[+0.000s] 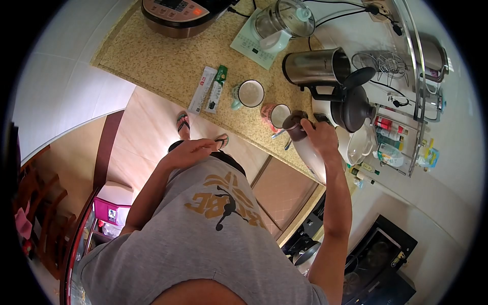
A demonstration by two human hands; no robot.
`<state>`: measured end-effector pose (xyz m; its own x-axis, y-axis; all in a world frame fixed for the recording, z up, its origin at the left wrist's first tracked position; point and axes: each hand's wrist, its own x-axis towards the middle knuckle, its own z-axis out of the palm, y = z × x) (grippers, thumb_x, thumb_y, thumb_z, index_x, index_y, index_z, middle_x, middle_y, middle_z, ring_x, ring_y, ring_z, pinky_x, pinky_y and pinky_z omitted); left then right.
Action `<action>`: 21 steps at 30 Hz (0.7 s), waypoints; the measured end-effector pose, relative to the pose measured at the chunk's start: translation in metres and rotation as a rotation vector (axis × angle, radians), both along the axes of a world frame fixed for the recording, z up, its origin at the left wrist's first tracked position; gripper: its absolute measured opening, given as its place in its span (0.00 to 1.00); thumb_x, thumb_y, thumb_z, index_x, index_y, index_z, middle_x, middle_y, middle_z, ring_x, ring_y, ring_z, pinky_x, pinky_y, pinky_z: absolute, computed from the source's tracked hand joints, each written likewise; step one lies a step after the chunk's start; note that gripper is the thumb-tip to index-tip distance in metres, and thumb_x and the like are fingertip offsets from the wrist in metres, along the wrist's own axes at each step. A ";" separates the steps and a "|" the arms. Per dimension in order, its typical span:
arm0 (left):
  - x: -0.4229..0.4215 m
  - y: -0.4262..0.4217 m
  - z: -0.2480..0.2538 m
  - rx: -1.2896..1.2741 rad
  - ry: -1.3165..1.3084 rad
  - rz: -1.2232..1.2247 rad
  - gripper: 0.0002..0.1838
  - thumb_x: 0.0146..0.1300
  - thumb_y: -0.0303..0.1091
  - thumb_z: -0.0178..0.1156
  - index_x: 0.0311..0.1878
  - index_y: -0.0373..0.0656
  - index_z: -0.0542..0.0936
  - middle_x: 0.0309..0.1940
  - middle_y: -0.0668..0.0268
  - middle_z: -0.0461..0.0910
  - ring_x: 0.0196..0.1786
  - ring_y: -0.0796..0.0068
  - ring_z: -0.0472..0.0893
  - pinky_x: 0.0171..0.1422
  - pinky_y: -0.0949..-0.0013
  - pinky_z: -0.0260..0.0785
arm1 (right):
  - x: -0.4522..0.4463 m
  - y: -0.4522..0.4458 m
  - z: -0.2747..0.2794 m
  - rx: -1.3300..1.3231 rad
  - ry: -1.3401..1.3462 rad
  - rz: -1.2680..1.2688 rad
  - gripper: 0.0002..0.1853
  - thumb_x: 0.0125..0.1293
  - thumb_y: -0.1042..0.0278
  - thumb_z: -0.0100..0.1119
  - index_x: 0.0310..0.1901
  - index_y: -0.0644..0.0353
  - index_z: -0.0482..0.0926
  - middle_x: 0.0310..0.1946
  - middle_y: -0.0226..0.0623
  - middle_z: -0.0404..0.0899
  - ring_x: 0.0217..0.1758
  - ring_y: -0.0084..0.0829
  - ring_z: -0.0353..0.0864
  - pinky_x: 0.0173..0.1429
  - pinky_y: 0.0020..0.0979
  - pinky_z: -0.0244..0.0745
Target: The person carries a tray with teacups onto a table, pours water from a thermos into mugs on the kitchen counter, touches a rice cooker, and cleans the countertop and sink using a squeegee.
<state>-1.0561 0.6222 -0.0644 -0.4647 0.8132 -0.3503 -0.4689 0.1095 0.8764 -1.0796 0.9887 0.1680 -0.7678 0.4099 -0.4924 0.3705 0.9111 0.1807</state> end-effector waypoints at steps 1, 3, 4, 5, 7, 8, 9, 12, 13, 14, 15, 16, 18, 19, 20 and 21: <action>-0.001 -0.001 0.002 0.003 0.004 0.008 0.30 0.70 0.44 0.57 0.69 0.37 0.69 0.59 0.54 0.79 0.62 0.67 0.78 0.67 0.67 0.67 | 0.001 0.002 -0.001 -0.006 0.003 0.015 0.30 0.66 0.36 0.47 0.34 0.59 0.85 0.33 0.56 0.82 0.40 0.56 0.82 0.48 0.51 0.73; -0.005 -0.004 0.008 -0.005 0.013 0.001 0.30 0.70 0.44 0.57 0.69 0.37 0.69 0.59 0.54 0.79 0.62 0.67 0.78 0.67 0.67 0.67 | 0.005 0.009 -0.006 -0.013 0.009 0.026 0.32 0.65 0.35 0.48 0.33 0.61 0.85 0.34 0.56 0.83 0.41 0.56 0.82 0.49 0.51 0.74; -0.007 -0.006 0.011 -0.015 0.022 -0.006 0.30 0.70 0.43 0.57 0.70 0.37 0.68 0.60 0.55 0.79 0.62 0.67 0.78 0.67 0.67 0.67 | 0.008 0.013 -0.012 0.021 0.026 -0.016 0.33 0.65 0.34 0.48 0.31 0.62 0.85 0.32 0.56 0.83 0.40 0.55 0.83 0.48 0.50 0.74; -0.010 -0.008 0.014 -0.016 0.026 -0.010 0.30 0.70 0.43 0.57 0.70 0.37 0.68 0.60 0.55 0.79 0.62 0.67 0.78 0.67 0.67 0.67 | 0.010 0.016 -0.016 0.054 0.042 -0.058 0.34 0.65 0.33 0.48 0.30 0.64 0.85 0.31 0.56 0.83 0.39 0.55 0.83 0.48 0.49 0.74; -0.013 -0.011 0.019 -0.060 0.032 -0.021 0.30 0.70 0.43 0.57 0.70 0.38 0.68 0.60 0.56 0.79 0.61 0.67 0.78 0.67 0.68 0.67 | 0.012 0.010 -0.010 0.001 0.063 -0.127 0.35 0.64 0.33 0.50 0.28 0.66 0.84 0.27 0.54 0.83 0.37 0.52 0.84 0.46 0.47 0.75; -0.013 -0.012 0.018 -0.061 0.035 -0.024 0.30 0.70 0.43 0.57 0.70 0.38 0.68 0.60 0.56 0.79 0.61 0.67 0.78 0.67 0.68 0.67 | 0.015 0.008 -0.008 -0.050 0.081 -0.192 0.36 0.63 0.33 0.51 0.25 0.67 0.84 0.24 0.52 0.82 0.34 0.49 0.85 0.45 0.44 0.76; -0.013 -0.012 0.018 -0.062 0.040 -0.020 0.29 0.70 0.42 0.57 0.71 0.39 0.68 0.59 0.57 0.79 0.60 0.69 0.79 0.66 0.69 0.67 | 0.020 0.010 -0.009 -0.051 0.084 -0.195 0.36 0.63 0.33 0.51 0.25 0.67 0.84 0.24 0.52 0.82 0.34 0.49 0.85 0.45 0.44 0.76; -0.012 -0.011 0.023 -0.065 0.063 -0.014 0.29 0.70 0.43 0.56 0.71 0.41 0.68 0.55 0.59 0.81 0.56 0.72 0.79 0.63 0.70 0.68 | 0.043 0.028 -0.018 -0.126 0.237 -0.323 0.36 0.62 0.34 0.54 0.24 0.69 0.83 0.18 0.46 0.80 0.28 0.39 0.84 0.40 0.38 0.76; -0.012 -0.010 0.027 -0.066 0.079 -0.010 0.29 0.70 0.43 0.56 0.71 0.42 0.68 0.53 0.60 0.82 0.54 0.74 0.79 0.62 0.71 0.68 | 0.052 0.037 -0.021 -0.163 0.302 -0.348 0.35 0.62 0.34 0.56 0.23 0.68 0.83 0.17 0.42 0.79 0.26 0.36 0.82 0.38 0.37 0.75; -0.013 -0.008 0.030 -0.067 0.082 -0.014 0.29 0.70 0.43 0.56 0.71 0.42 0.68 0.53 0.60 0.82 0.54 0.74 0.79 0.62 0.71 0.68 | 0.061 0.046 -0.024 -0.201 0.368 -0.373 0.35 0.61 0.35 0.58 0.22 0.67 0.82 0.16 0.38 0.78 0.24 0.32 0.80 0.35 0.36 0.74; -0.015 -0.010 0.034 -0.088 0.084 -0.046 0.26 0.71 0.42 0.56 0.68 0.38 0.70 0.53 0.59 0.81 0.55 0.72 0.78 0.63 0.69 0.68 | 0.074 0.054 -0.030 -0.207 0.375 -0.386 0.35 0.61 0.35 0.58 0.22 0.67 0.82 0.16 0.38 0.78 0.24 0.32 0.80 0.35 0.36 0.74; -0.017 -0.011 0.038 -0.109 0.086 -0.078 0.24 0.72 0.41 0.56 0.65 0.34 0.73 0.54 0.57 0.79 0.56 0.70 0.77 0.64 0.68 0.67 | 0.087 0.062 -0.035 -0.285 0.482 -0.418 0.34 0.61 0.34 0.59 0.19 0.65 0.80 0.14 0.35 0.75 0.21 0.29 0.76 0.30 0.34 0.71; -0.020 -0.009 0.047 -0.125 0.066 -0.083 0.25 0.72 0.40 0.56 0.65 0.35 0.73 0.54 0.56 0.79 0.57 0.70 0.77 0.64 0.67 0.67 | 0.105 0.063 -0.033 -0.367 0.598 -0.462 0.34 0.61 0.33 0.60 0.17 0.62 0.77 0.12 0.31 0.71 0.18 0.26 0.72 0.25 0.33 0.68; -0.021 -0.007 0.052 -0.136 0.038 -0.075 0.25 0.72 0.40 0.56 0.65 0.35 0.73 0.55 0.55 0.80 0.58 0.70 0.77 0.65 0.67 0.67 | 0.106 0.055 -0.017 -0.425 0.649 -0.571 0.34 0.62 0.32 0.60 0.16 0.59 0.75 0.12 0.27 0.69 0.16 0.23 0.69 0.22 0.30 0.63; -0.023 -0.005 0.058 -0.143 0.045 -0.087 0.25 0.72 0.40 0.56 0.65 0.35 0.73 0.55 0.55 0.80 0.58 0.70 0.77 0.65 0.67 0.67 | 0.106 0.050 -0.005 -0.483 0.698 -0.679 0.34 0.62 0.32 0.61 0.15 0.56 0.72 0.12 0.24 0.66 0.14 0.19 0.65 0.18 0.26 0.58; -0.026 -0.002 0.063 -0.154 0.054 -0.110 0.25 0.71 0.41 0.56 0.65 0.35 0.73 0.55 0.55 0.80 0.58 0.69 0.78 0.65 0.67 0.68 | 0.112 0.048 0.000 -0.557 0.813 -0.662 0.33 0.64 0.33 0.60 0.15 0.53 0.70 0.11 0.22 0.63 0.12 0.16 0.60 0.15 0.22 0.53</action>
<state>-1.0819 0.6198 -0.0011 -0.3978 0.7986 -0.4516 -0.3994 0.2925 0.8689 -0.9672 1.0368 0.1678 -0.6569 0.7285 -0.1941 0.6218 0.3779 -0.6860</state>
